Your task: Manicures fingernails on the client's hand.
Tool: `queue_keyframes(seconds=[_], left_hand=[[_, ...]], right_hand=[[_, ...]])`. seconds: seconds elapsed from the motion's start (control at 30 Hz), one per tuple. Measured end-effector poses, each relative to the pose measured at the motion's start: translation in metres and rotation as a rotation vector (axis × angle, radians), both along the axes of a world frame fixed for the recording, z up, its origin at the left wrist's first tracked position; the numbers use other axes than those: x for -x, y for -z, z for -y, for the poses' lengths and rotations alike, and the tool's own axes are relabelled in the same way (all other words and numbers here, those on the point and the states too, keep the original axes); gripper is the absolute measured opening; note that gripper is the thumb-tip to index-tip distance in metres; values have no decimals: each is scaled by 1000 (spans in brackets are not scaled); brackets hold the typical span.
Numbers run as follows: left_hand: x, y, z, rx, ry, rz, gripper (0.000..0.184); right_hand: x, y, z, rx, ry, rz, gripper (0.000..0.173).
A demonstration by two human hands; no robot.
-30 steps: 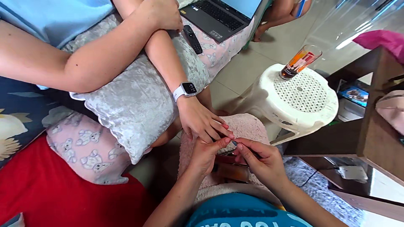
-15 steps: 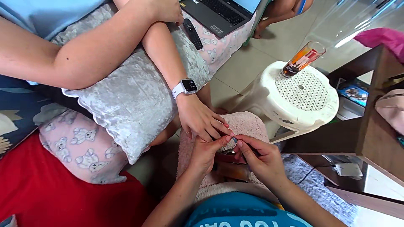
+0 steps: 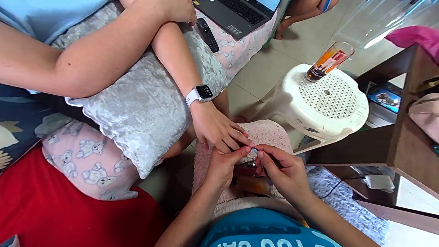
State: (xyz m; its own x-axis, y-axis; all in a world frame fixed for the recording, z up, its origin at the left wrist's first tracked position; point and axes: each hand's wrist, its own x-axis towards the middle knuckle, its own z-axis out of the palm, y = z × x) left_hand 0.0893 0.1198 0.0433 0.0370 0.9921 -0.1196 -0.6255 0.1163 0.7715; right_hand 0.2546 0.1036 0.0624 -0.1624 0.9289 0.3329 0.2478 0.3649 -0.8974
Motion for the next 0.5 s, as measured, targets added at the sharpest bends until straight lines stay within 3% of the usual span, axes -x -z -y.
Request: queue_keyframes(seconds=[0.3,0.43,0.5], left_hand=[[4,-1,2,-4,50,37,25],[5,-1,5,-33,84,49,24],[4,-3,6,-29,75,32,23]], right_hand=[[-21,-1,-8,15,-90,61,24],[-48,-3,-28,-260,-69,580,27],[-44,5,-35,-397,-106,722,26]])
